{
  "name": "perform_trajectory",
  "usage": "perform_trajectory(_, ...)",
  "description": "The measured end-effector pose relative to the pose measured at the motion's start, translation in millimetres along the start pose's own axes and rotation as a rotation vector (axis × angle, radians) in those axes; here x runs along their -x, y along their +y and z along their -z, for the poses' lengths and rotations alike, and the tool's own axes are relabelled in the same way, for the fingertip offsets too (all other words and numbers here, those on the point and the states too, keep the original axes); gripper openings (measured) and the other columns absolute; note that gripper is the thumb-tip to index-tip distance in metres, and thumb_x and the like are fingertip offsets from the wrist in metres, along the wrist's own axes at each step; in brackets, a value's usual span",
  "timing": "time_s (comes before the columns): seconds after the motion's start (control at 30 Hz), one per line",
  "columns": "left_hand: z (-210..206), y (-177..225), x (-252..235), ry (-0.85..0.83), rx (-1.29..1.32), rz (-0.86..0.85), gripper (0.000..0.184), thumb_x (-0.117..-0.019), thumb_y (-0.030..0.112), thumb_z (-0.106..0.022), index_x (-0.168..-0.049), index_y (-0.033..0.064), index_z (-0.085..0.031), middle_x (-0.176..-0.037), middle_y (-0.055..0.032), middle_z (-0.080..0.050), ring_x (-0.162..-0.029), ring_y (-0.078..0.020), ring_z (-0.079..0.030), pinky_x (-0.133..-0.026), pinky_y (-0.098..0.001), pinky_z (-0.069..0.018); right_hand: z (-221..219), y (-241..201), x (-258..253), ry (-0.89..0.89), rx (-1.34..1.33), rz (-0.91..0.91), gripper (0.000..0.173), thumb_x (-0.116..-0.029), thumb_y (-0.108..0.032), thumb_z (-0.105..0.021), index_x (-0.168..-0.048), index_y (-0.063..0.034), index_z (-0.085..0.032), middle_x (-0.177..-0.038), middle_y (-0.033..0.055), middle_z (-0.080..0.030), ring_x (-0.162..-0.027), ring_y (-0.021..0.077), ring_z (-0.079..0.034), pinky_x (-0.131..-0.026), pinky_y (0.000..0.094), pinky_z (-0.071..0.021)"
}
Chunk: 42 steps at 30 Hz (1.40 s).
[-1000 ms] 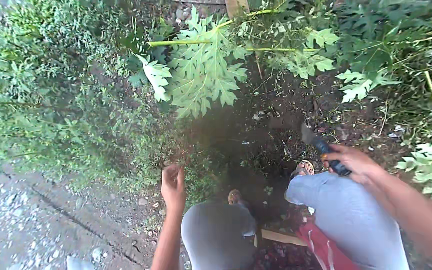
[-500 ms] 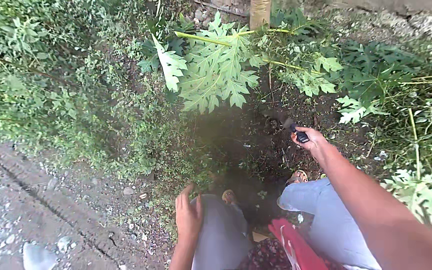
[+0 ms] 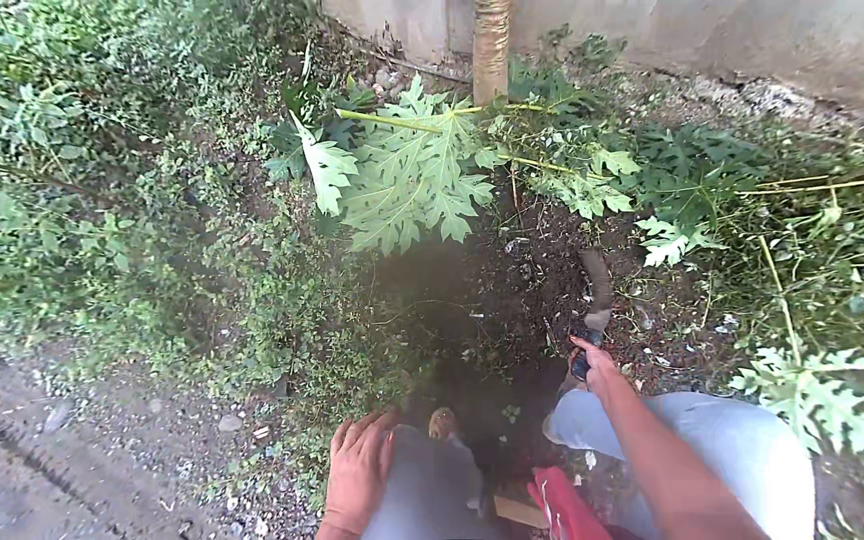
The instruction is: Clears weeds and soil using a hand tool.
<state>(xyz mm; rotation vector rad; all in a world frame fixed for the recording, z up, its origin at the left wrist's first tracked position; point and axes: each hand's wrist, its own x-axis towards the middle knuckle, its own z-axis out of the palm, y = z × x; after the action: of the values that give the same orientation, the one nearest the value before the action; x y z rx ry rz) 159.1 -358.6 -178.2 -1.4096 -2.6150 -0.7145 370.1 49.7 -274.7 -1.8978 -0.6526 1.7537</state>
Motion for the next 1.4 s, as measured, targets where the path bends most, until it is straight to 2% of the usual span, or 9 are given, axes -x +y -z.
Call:
perform_trajectory(0.1,-1,7,-10,-0.045,-0.004,0.004,0.045,-0.1036,0.032,-0.039,-0.108,0.0090,-0.078,-0.106,-0.0061,-0.079,-0.104,-0.0292,-0.074,-0.104,-0.0564,-0.0481,-5,30,-8,0.127,0.014,0.056,0.029,-0.0952,-0.012,-0.071,-0.118,0.0002,-0.057,-0.085,0.0114,-0.062,-0.068,0.0199,-0.062,-0.064,0.0376,-0.0560)
perform_trajectory(0.2,-6,18,-25,-0.084,0.002,-0.009,0.044,-0.1020,0.030,-0.041,-0.108,0.0074,-0.078,-0.106,-0.0074,-0.079,-0.105,-0.0311,-0.074,-0.103,-0.0577,-0.0488,34,68,-10,0.025,0.710,0.102,0.059,-0.0905,-0.008,-0.074,-0.142,0.0074,-0.048,-0.118,0.0286,-0.065,-0.100,0.0374,-0.067,-0.088,0.0527,-0.0558)
perform_trajectory(0.33,-13,29,-39,-0.123,0.003,-0.028,0.043,-0.1018,0.029,-0.042,-0.112,0.0069,-0.077,-0.106,-0.0075,-0.079,-0.104,-0.0311,-0.074,-0.103,-0.0574,-0.0490,78,81,-5,-0.143,1.476,0.089,0.068,-0.0907,-0.019,-0.075,-0.149,-0.0006,-0.046,-0.130,0.0258,-0.066,-0.115,0.0406,-0.068,-0.097,0.0586,-0.0537)
perform_trajectory(0.63,-16,34,-44,-0.120,0.003,-0.038,0.043,-0.1016,0.031,-0.043,-0.111,0.0068,-0.077,-0.105,-0.0065,-0.079,-0.101,-0.0292,-0.074,-0.104,-0.0554,-0.0488,14,53,-11,0.113,0.464,0.097,0.051,-0.0920,-0.013,-0.076,-0.133,0.0071,-0.055,-0.114,0.0264,-0.066,-0.100,0.0355,-0.067,-0.089,0.0525,-0.0533)
perform_trajectory(0.83,-16,34,-46,-0.155,-0.015,-0.029,0.042,-0.1015,0.031,-0.043,-0.112,0.0075,-0.077,-0.104,-0.0061,-0.079,-0.101,-0.0289,-0.074,-0.103,-0.0554,-0.0492,39,47,-30,-0.122,1.353,0.099,0.068,-0.0921,-0.022,-0.075,-0.146,0.0066,-0.046,-0.131,0.0281,-0.063,-0.117,0.0390,-0.066,-0.102,0.0543,-0.0521)
perform_trajectory(0.93,-17,26,-42,-0.144,-0.005,-0.040,0.044,-0.1027,0.032,-0.041,-0.112,0.0090,-0.077,-0.105,-0.0050,-0.079,-0.102,-0.0269,-0.074,-0.104,-0.0534,-0.0487,57,24,-33,-0.099,1.316,0.155,0.065,-0.0926,-0.022,-0.075,-0.147,0.0012,-0.047,-0.125,0.0272,-0.066,-0.110,0.0407,-0.069,-0.096,0.0576,-0.0543)
perform_trajectory(1.13,-9,32,-43,-0.158,-0.004,-0.019,0.042,-0.1021,0.031,-0.043,-0.110,0.0073,-0.077,-0.106,-0.0069,-0.079,-0.103,-0.0289,-0.074,-0.103,-0.0543,-0.0496,2,34,-23,0.084,0.588,0.155,0.055,-0.0945,-0.014,-0.074,-0.141,0.0027,-0.048,-0.109,0.0226,-0.068,-0.091,0.0314,-0.070,-0.083,0.0494,-0.0573)
perform_trajectory(1.27,-10,33,-41,-0.164,-0.013,-0.008,0.043,-0.1016,0.031,-0.043,-0.112,0.0073,-0.077,-0.106,-0.0069,-0.079,-0.103,-0.0291,-0.074,-0.103,-0.0541,-0.0499,7,36,-18,-0.050,1.333,0.095,0.063,-0.0933,-0.023,-0.072,-0.146,0.0026,-0.048,-0.134,0.0251,-0.063,-0.123,0.0373,-0.064,-0.104,0.0554,-0.0502)
perform_trajectory(1.4,-10,28,-36,-0.133,0.005,0.007,0.043,-0.1018,0.032,-0.043,-0.112,0.0080,-0.077,-0.106,-0.0055,-0.079,-0.103,-0.0285,-0.074,-0.105,-0.0554,-0.0488,28,19,-34,-0.095,1.358,0.165,0.065,-0.0930,-0.022,-0.074,-0.147,0.0008,-0.047,-0.128,0.0268,-0.065,-0.116,0.0407,-0.067,-0.098,0.0576,-0.0528)
